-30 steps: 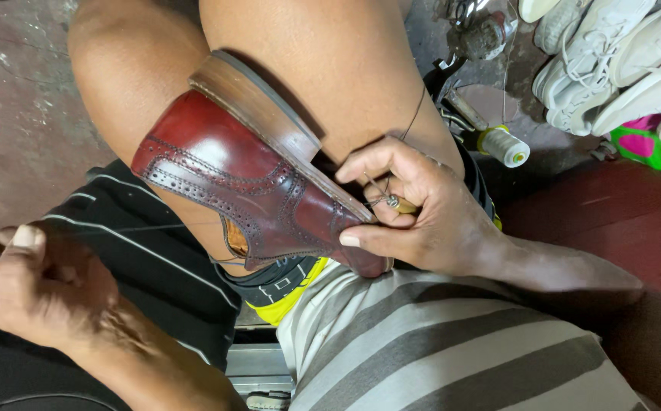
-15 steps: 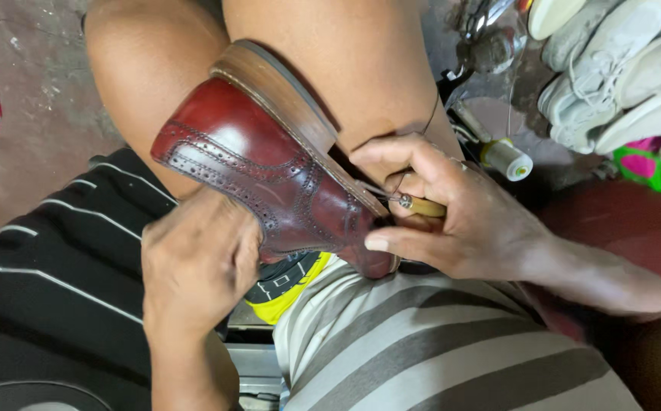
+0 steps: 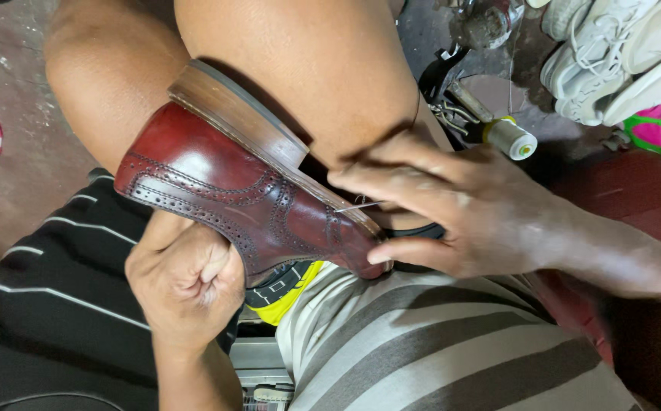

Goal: The person is repairing a brown leather shoe by hand-stitching the sole to the upper. They use a needle and thread to pull stitches through pre-punched holes along the shoe's edge, repeatedly tightening the thread to secure the sole.

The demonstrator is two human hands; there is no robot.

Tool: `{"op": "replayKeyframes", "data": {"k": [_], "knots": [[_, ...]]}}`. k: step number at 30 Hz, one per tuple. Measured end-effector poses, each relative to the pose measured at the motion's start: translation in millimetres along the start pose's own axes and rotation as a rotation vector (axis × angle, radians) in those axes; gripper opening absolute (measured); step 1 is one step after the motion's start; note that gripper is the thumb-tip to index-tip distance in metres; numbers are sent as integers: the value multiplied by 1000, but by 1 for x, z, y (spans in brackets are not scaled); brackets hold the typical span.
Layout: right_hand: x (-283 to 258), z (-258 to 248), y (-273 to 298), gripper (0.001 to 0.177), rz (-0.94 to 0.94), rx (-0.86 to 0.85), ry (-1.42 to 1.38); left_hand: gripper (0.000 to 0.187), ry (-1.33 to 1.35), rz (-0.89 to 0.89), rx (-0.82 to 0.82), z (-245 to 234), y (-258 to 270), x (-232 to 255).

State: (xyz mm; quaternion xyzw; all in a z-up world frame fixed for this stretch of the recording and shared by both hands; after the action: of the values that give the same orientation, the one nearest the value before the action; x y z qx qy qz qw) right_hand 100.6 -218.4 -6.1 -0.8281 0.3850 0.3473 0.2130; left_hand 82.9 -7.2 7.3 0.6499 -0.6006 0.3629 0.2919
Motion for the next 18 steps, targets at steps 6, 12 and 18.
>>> {"op": "replayKeyframes", "data": {"k": [6,12,18], "knots": [[39,29,22,24,169,-278,-102,16,39,-192,-102,6,2,-14],[45,-17,1,23,204,23,-537,12,-141,-40,-362,14,-2,-14],[49,-16,-11,22,397,236,-1212,12,-267,109,-410,22,-8,0]]}}
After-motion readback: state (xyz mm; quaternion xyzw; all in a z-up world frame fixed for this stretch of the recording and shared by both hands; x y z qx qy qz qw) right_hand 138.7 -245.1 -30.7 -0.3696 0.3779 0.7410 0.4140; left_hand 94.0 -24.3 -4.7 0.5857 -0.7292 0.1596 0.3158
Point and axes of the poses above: each hand's wrist, its own y-axis away from the middle knuckle, its own z-axis out of the palm, x = y × z, the point moved 10 cm from there along -y, towards the middle knuckle, and after that the axes turned 14 degrees about x, right-handed, at the moved point
